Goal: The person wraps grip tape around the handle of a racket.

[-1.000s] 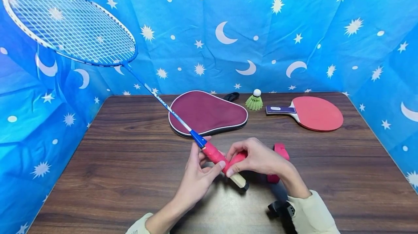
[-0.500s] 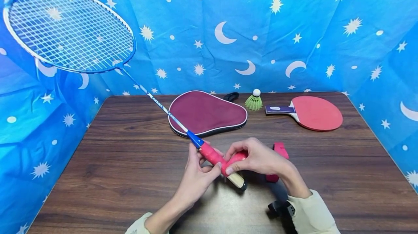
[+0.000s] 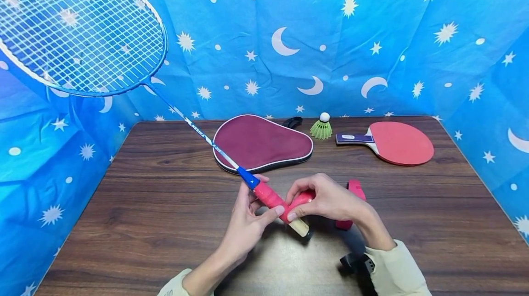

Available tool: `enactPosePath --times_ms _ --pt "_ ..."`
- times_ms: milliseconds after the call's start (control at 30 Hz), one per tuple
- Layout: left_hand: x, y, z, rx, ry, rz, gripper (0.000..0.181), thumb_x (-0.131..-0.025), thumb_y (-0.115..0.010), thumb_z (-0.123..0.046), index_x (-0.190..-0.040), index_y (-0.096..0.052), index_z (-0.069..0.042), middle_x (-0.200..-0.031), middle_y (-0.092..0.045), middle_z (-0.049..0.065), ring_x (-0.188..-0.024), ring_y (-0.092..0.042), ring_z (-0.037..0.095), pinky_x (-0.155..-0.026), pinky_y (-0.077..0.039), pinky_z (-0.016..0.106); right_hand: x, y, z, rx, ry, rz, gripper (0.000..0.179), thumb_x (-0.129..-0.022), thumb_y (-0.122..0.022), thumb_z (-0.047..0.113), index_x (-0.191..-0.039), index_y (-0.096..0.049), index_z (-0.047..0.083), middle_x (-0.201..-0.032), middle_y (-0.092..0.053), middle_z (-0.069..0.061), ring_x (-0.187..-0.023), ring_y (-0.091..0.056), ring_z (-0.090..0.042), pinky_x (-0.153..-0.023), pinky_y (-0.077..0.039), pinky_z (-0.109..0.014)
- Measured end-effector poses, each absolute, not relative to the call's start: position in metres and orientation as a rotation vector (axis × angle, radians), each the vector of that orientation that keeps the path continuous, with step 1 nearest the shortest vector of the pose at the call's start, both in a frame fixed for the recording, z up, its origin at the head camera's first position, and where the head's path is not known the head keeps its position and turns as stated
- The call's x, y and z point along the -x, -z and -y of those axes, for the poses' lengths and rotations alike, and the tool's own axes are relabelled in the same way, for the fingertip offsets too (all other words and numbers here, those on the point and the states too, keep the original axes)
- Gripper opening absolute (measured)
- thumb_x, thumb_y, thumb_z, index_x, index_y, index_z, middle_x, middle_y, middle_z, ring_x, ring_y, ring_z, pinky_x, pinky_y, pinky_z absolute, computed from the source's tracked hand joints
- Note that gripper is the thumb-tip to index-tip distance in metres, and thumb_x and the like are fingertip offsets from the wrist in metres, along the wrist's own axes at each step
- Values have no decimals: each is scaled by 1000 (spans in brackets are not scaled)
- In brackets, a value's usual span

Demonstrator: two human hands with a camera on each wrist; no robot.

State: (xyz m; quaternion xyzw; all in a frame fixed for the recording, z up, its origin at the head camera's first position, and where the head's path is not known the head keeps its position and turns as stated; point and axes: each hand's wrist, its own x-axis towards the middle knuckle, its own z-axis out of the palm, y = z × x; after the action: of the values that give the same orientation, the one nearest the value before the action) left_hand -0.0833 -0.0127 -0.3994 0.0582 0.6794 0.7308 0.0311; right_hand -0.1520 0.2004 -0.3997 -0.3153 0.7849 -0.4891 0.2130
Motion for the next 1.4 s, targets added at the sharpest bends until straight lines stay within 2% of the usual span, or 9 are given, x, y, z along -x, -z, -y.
enactPosePath --times_ms 200,333,400,567,833,1033,1233,1400 --pt "83 401 12 -146 -2276 -2029 63 -83 -69 11 -132 -39 -14 -111 -64 14 -94 -69 24 -74 -58 34 152 400 -203 854 1357 -2189 21 -82 -81 30 -97 -69 21 -76 -63 1 -63 -52 -11 -55 -45 -27" --pt "83 401 12 -140 -2238 -2089 55 -84 -71 4 -125 -36 -10 -110 -65 14 -91 -70 20 -70 -58 32 153 399 -203 836 1352 -2202 21 -82 -81 30 -98 -69 22 -75 -62 1 -63 -52 -11 -55 -45 -27" --pt "83 401 12 -161 -2208 -2141 53 -85 -73 -2 -122 -36 -9 -108 -66 9 -91 -69 18 -70 -58 31 153 399 -203 841 1353 -2202 20 -82 -80 29 -98 -69 21 -74 -62 1 -62 -51 -11 -54 -44 -27" --pt "85 401 13 -203 -2222 -2157 53 -86 -76 -11 -121 -37 -11 -107 -68 8 -91 -70 19 -71 -58 32 153 398 -201 863 1368 -2186 20 -82 -81 27 -97 -69 20 -75 -64 1 -62 -51 -11 -53 -44 -27" --pt "87 402 13 -214 -2304 -2119 48 -86 -75 -4 -120 -41 -9 -104 -69 10 -91 -69 23 -71 -58 33 154 399 -202 909 1410 -2151 19 -84 -80 23 -98 -69 18 -84 -68 1 -67 -54 -12 -58 -47 -27" --pt "86 401 13 -235 -2333 -2141 45 -86 -73 0 -118 -42 -8 -99 -72 9 -99 -67 23 -78 -55 31 155 399 -206 934 1423 -2124 16 -87 -76 19 -102 -70 19 -91 -70 0 -72 -58 -16 -61 -50 -29" --pt "86 400 14 -233 -2330 -2135 42 -87 -72 -2 -117 -44 -9 -101 -73 7 -105 -63 21 -85 -51 32 155 400 -204 939 1452 -2111 16 -89 -74 17 -104 -71 19 -96 -70 0 -85 -63 -20 -74 -54 -32" --pt "86 399 14 -184 -2344 -2092 40 -86 -73 -5 -118 -48 -8 -106 -72 5 -111 -60 20 -98 -41 35 154 401 -203 948 1430 -2064 16 -91 -71 18 -107 -72 19 -96 -71 0 -86 -63 -19 -76 -54 -32"
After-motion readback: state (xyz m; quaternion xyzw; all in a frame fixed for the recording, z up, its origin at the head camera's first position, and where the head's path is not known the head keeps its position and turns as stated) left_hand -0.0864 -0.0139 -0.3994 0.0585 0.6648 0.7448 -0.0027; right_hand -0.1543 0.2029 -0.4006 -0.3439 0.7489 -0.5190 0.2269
